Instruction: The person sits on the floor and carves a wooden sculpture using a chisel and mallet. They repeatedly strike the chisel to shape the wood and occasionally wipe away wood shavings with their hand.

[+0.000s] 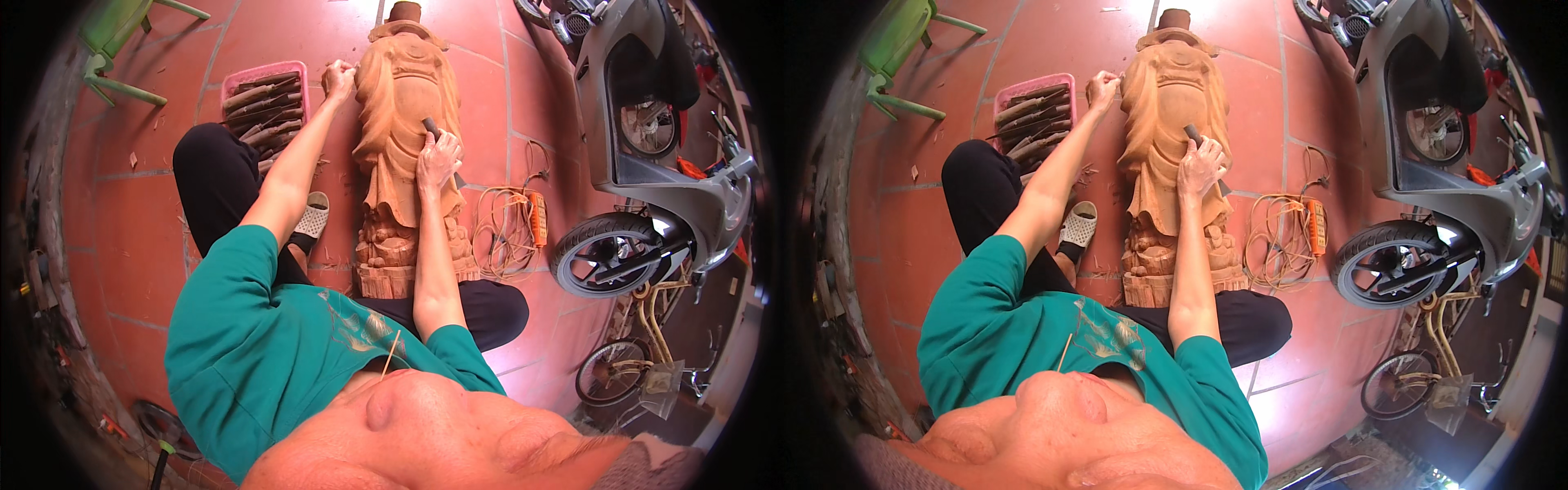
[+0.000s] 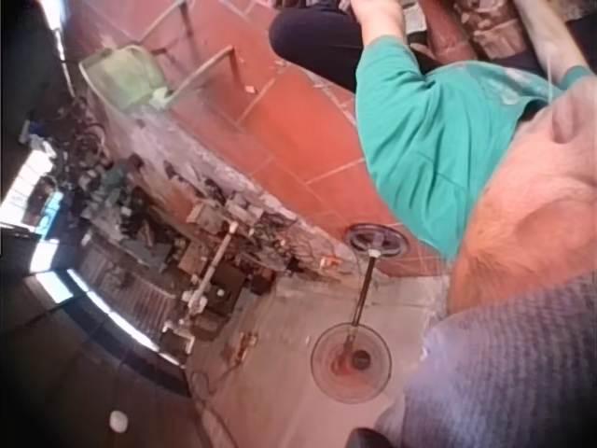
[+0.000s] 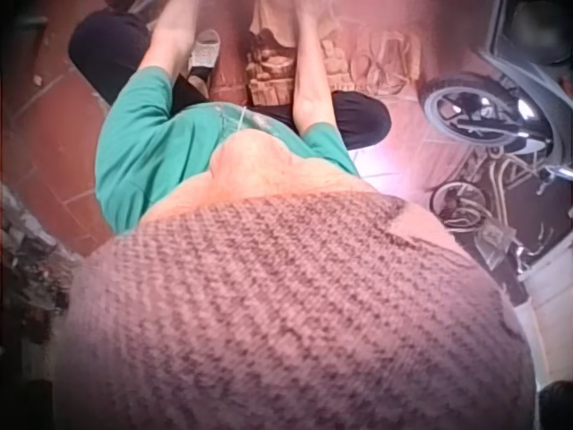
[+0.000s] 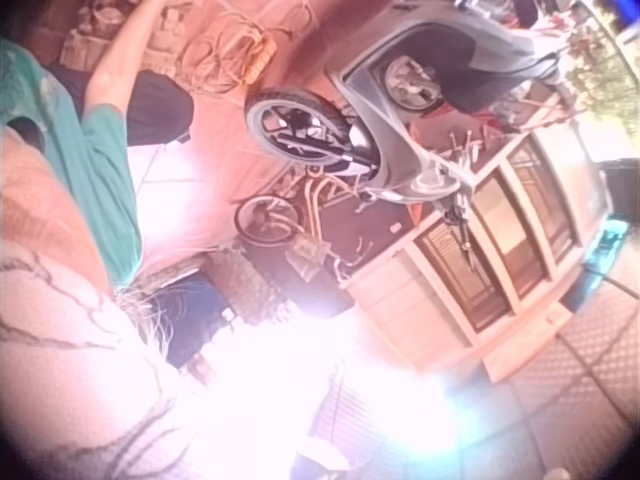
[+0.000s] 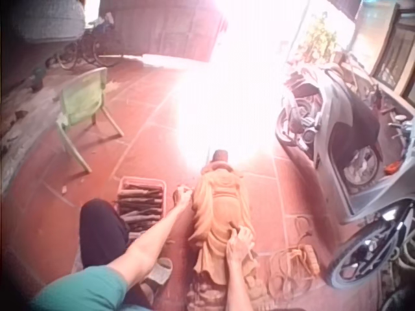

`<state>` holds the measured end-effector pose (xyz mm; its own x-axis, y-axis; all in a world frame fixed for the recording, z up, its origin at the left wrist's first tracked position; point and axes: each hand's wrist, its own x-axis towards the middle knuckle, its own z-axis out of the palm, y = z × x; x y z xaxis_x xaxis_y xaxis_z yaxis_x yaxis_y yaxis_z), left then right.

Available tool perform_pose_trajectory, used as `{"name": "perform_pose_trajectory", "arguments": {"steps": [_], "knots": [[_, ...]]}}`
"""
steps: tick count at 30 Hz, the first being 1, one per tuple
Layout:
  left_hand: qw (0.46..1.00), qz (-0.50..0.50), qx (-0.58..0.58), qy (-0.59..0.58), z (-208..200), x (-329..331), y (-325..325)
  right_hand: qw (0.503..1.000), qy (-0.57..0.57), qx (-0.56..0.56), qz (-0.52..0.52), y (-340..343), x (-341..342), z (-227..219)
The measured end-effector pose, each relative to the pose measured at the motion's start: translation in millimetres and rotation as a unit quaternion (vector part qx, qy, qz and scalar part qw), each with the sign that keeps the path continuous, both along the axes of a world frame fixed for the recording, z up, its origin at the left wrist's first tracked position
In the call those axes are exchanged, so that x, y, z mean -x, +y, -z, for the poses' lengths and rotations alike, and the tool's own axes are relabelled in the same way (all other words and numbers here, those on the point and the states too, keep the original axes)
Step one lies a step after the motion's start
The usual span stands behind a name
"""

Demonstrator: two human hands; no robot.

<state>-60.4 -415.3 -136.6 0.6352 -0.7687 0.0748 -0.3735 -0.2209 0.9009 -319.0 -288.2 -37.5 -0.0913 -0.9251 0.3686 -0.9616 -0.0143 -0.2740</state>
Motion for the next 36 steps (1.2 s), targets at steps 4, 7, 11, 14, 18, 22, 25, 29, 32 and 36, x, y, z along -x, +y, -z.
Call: {"name": "perform_pose_trajectory", "arguments": {"steps": [4, 7, 11, 14, 18, 22, 25, 29, 32, 36], "knots": [[0.998, 0.030, -0.004, -0.060, -22.6, 5.8, -40.0, 1.000, 0.004, -0.014, 0.008, -0.9, -1.2, 0.6], [0.984, 0.047, -0.019, -0.169, -22.7, -4.3, -42.4, 0.999, -0.031, -0.018, -0.005, 2.5, -9.4, -5.4], [0.969, 0.097, -0.015, -0.225, -20.5, 15.8, -9.2, 0.999, -0.010, -0.029, 0.011, 2.8, 0.3, -4.2], [0.954, 0.137, -0.035, -0.265, -7.2, 2.1, 9.3, 1.000, 0.010, -0.008, 0.008, 1.4, 3.3, -2.2], [0.933, 0.168, -0.098, -0.303, 18.9, -37.9, 23.1, 1.000, 0.005, 0.008, -0.005, -1.2, -6.6, -1.5], [0.967, 0.143, -0.082, -0.192, -35.7, 1.4, 10.6, 0.999, 0.015, -0.024, 0.026, 0.4, 15.1, 4.2], [0.979, 0.096, -0.030, -0.175, -45.6, -13.2, -18.2, 1.000, -0.002, -0.021, 0.003, -2.3, -2.9, -1.5], [0.982, 0.099, -0.026, -0.156, -46.9, 4.5, -31.1, 1.000, 0.006, -0.007, 0.005, 2.2, -1.6, -2.3], [0.977, 0.085, -0.039, -0.194, -25.3, -11.6, -22.1, 1.000, -0.012, -0.010, -0.005, 2.8, -11.0, -3.5], [0.969, 0.130, 0.004, -0.210, -21.7, 7.7, 13.9, 1.000, -0.014, -0.005, 0.006, 4.9, 1.7, -3.4]]}}
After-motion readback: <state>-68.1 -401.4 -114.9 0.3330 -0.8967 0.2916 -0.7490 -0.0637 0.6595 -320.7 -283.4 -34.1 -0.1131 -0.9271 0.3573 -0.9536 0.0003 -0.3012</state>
